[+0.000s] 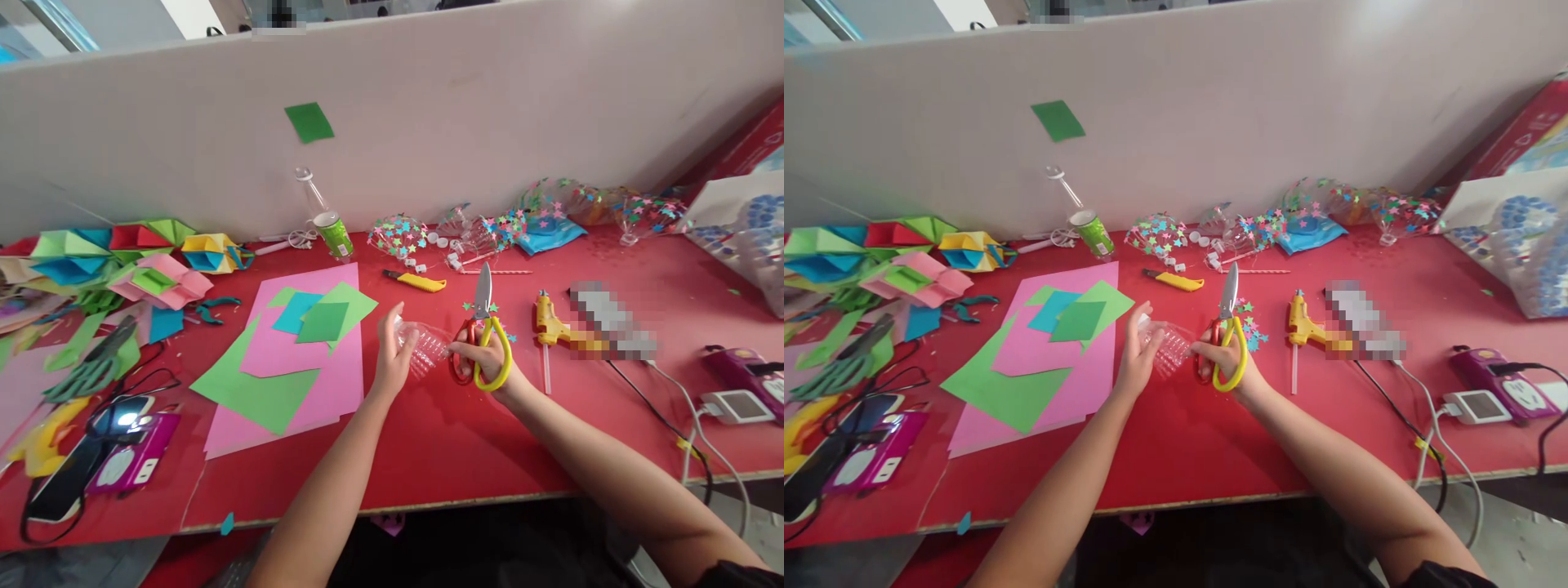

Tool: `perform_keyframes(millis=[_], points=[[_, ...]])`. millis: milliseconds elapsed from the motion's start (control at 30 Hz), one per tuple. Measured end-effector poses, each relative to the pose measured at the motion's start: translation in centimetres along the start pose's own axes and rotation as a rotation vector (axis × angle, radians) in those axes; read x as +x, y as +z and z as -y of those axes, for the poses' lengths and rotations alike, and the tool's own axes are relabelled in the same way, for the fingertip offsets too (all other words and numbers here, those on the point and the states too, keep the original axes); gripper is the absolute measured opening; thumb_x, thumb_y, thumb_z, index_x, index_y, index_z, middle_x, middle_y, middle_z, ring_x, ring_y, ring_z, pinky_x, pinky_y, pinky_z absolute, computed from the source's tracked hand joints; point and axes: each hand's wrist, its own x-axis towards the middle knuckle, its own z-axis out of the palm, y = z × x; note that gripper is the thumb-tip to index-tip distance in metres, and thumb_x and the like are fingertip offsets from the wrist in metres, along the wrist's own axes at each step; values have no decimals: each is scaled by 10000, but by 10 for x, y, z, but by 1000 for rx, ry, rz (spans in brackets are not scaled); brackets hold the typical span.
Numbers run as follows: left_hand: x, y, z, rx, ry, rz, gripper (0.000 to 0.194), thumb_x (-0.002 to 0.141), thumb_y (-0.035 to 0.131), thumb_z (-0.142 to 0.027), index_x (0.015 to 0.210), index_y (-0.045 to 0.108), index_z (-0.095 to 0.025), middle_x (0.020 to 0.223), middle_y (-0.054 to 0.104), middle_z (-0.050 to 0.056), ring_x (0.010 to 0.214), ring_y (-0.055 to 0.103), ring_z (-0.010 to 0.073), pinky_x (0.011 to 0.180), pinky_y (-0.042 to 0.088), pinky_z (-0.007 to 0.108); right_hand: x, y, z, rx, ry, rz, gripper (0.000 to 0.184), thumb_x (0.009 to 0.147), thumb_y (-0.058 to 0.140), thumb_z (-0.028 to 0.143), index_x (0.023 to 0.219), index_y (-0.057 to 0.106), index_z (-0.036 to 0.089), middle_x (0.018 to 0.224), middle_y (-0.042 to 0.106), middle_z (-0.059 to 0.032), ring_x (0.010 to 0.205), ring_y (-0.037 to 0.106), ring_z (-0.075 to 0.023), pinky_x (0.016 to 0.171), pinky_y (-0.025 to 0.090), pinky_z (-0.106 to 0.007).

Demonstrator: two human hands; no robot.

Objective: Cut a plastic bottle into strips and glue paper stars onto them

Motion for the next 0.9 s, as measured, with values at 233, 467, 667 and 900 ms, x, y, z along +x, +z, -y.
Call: perform_keyframes(millis=[233,467,667,900], points=[[-5,2,-9,32,91,176,424,918,556,-401,1330,494,-330,1451,319,103,1268,498,252,1000,505,418,-3,2,6,28,68,-48,357,574,800,363,687,496,216,411,570,54,305,477,-96,332,385,-199],[-5,-5,-18,-20,93,133,684,848,661,-365,1454,344,-372,1554,213,85,1433,309,300,1139,366,478,-9,6,7,-32,-82,-89,296,662,755,347,718,493,220,430,542,71,324,481,-98,344,413,-221],[-17,-10,-33,-24,235,-159,233,882,586,-347,1071,664,-237,1083,594,86,1019,584,225,885,493,366,-13,9,8,-30,-205,-138,279,701,733,354,725,485,230,513,593,48,356,499,-104,376,445,-252],[-20,3,-48,-92,-106,188,351,909,547,-405,643,553,-176,543,467,-29,514,424,93,522,336,244,-20,12,2,-111,-329,-151,291,761,688,409,749,449,242,615,610,24,408,497,-101,417,443,-263]])
